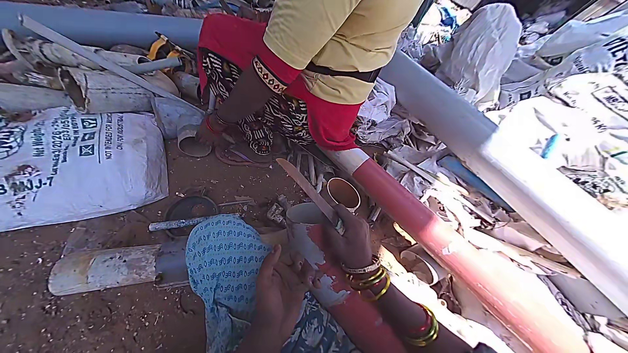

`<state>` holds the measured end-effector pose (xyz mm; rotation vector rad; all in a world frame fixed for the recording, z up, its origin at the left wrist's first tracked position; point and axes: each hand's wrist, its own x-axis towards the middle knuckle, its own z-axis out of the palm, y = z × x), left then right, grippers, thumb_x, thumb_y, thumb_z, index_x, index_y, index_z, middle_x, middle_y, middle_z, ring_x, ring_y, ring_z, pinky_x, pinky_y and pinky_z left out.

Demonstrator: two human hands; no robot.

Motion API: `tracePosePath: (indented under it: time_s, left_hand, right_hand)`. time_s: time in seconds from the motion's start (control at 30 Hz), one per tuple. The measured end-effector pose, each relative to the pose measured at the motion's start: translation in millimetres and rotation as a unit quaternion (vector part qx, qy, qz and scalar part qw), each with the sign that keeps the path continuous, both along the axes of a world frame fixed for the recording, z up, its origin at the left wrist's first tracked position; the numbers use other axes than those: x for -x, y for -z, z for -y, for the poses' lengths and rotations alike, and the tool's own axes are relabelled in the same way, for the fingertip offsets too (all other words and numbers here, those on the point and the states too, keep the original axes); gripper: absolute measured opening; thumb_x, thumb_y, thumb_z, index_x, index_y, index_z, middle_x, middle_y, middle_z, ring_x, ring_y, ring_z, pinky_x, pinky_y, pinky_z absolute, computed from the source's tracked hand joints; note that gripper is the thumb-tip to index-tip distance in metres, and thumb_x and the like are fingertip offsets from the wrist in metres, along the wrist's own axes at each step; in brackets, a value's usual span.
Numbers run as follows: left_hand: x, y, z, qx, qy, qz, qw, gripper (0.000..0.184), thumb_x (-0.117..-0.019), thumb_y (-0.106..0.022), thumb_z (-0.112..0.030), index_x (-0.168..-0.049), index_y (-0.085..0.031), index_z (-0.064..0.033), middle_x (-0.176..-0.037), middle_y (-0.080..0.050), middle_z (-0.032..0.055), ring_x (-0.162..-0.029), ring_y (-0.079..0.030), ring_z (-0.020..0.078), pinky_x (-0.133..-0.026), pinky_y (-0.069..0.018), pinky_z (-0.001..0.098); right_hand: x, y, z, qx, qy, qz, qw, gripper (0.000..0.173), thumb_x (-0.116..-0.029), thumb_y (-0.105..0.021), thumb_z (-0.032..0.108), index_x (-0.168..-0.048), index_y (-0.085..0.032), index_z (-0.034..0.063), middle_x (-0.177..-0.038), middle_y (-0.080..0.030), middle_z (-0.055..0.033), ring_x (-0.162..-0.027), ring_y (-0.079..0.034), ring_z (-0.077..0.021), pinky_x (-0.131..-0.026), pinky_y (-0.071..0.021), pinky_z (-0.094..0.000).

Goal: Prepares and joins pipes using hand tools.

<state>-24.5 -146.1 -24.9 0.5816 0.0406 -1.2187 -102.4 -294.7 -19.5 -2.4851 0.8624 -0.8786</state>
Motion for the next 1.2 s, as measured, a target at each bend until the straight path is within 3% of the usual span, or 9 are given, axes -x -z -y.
tracePosePath:
  time_s: [0.33, 0.47, 0.6, 0.73, 0.8, 0.9, 1.0, 1.2]
  left_hand:
    - [2, 11, 0, 0.028, -0.002, 0.005, 1.000, 0.066, -0.1038, -0.012, -0.044, -0.068, -0.061, -0.0202, -0.058, -0.056, -0.0054, -0.061, -0.064, 0.0131, -0.077, -0.0587, 0.0394]
    - [2, 12, 1, 0.050, -0.006, 0.011, 0.999, 0.066, -0.1031, -0.015, -0.046, -0.069, -0.065, -0.0203, -0.058, -0.058, -0.0060, -0.059, -0.064, 0.0106, -0.069, -0.0585, 0.0325]
    - [4, 18, 1, 0.065, -0.003, -0.001, 0.998, 0.065, -0.1033, -0.017, -0.048, -0.070, -0.065, -0.0201, -0.058, -0.057, -0.0066, -0.059, -0.063, 0.0097, -0.072, -0.0578, 0.0322]
    - [4, 14, 3, 0.100, -0.006, -0.002, 0.995, 0.060, -0.1027, -0.023, -0.050, -0.073, -0.067, -0.0215, -0.058, -0.057, -0.0080, -0.056, -0.061, 0.0069, -0.065, -0.0552, 0.0267]
    - [1, 8, 3, 0.059, -0.014, 0.026, 0.998, 0.064, -0.1048, -0.015, -0.043, -0.070, -0.063, -0.0217, -0.056, -0.056, -0.0084, -0.054, -0.059, 0.0062, -0.062, -0.0546, 0.0255]
    - [-6, 3, 2, -0.029, -0.018, 0.052, 0.998, 0.064, -0.1070, -0.006, -0.033, -0.067, -0.054, -0.0207, -0.053, -0.051, -0.0088, -0.053, -0.057, 0.0075, -0.069, -0.0574, 0.0318]
    - [-7, 5, 1, -0.040, 0.010, 0.037, 0.998, 0.062, -0.1064, -0.008, -0.031, -0.068, -0.055, -0.0193, -0.055, -0.053, -0.0064, -0.057, -0.062, 0.0122, -0.080, -0.0591, 0.0423]
    - [-4, 6, -1, -0.022, 0.031, 0.029, 0.999, 0.062, -0.1061, -0.010, -0.031, -0.068, -0.057, -0.0195, -0.057, -0.055, -0.0071, -0.059, -0.062, 0.0106, -0.079, -0.0587, 0.0380]
  right_hand:
    - [0, 1, 1, -0.007, 0.003, 0.002, 1.000, 0.024, -0.0886, -0.058, 0.016, -0.092, -0.071, -0.0031, -0.071, -0.066, -0.0134, -0.063, -0.064, -0.0247, -0.059, -0.0483, -0.0431]
    - [0, -1, 1, -0.019, 0.004, -0.002, 1.000, 0.024, -0.0882, -0.058, 0.015, -0.093, -0.070, -0.0046, -0.073, -0.067, -0.0147, -0.065, -0.065, -0.0260, -0.060, -0.0487, -0.0445]
    - [0, 0, 2, -0.016, 0.003, -0.004, 1.000, 0.025, -0.0887, -0.057, 0.017, -0.093, -0.070, -0.0039, -0.072, -0.066, -0.0140, -0.064, -0.064, -0.0253, -0.059, -0.0482, -0.0441]
    - [0, 1, 0, -0.010, 0.000, 0.001, 1.000, 0.025, -0.0883, -0.058, 0.017, -0.094, -0.071, -0.0038, -0.073, -0.068, -0.0149, -0.065, -0.066, -0.0266, -0.059, -0.0487, -0.0455]
    - [1, 2, 0, -0.010, 0.002, 0.003, 1.000, 0.024, -0.0883, -0.058, 0.016, -0.093, -0.071, -0.0033, -0.072, -0.067, -0.0144, -0.064, -0.065, -0.0254, -0.059, -0.0485, -0.0445]
    - [-1, 1, 0, -0.006, 0.003, 0.000, 1.000, 0.024, -0.0881, -0.058, 0.016, -0.092, -0.071, -0.0037, -0.072, -0.067, -0.0143, -0.064, -0.065, -0.0258, -0.059, -0.0485, -0.0445]
    - [0, 1, 0, 0.001, 0.004, -0.002, 1.000, 0.024, -0.0882, -0.057, 0.016, -0.091, -0.071, -0.0036, -0.072, -0.067, -0.0147, -0.064, -0.065, -0.0266, -0.059, -0.0484, -0.0449]
    - [-1, 1, -1, 0.000, 0.008, -0.007, 1.000, 0.024, -0.0886, -0.057, 0.016, -0.091, -0.070, -0.0037, -0.072, -0.067, -0.0152, -0.064, -0.066, -0.0272, -0.058, -0.0487, -0.0456]
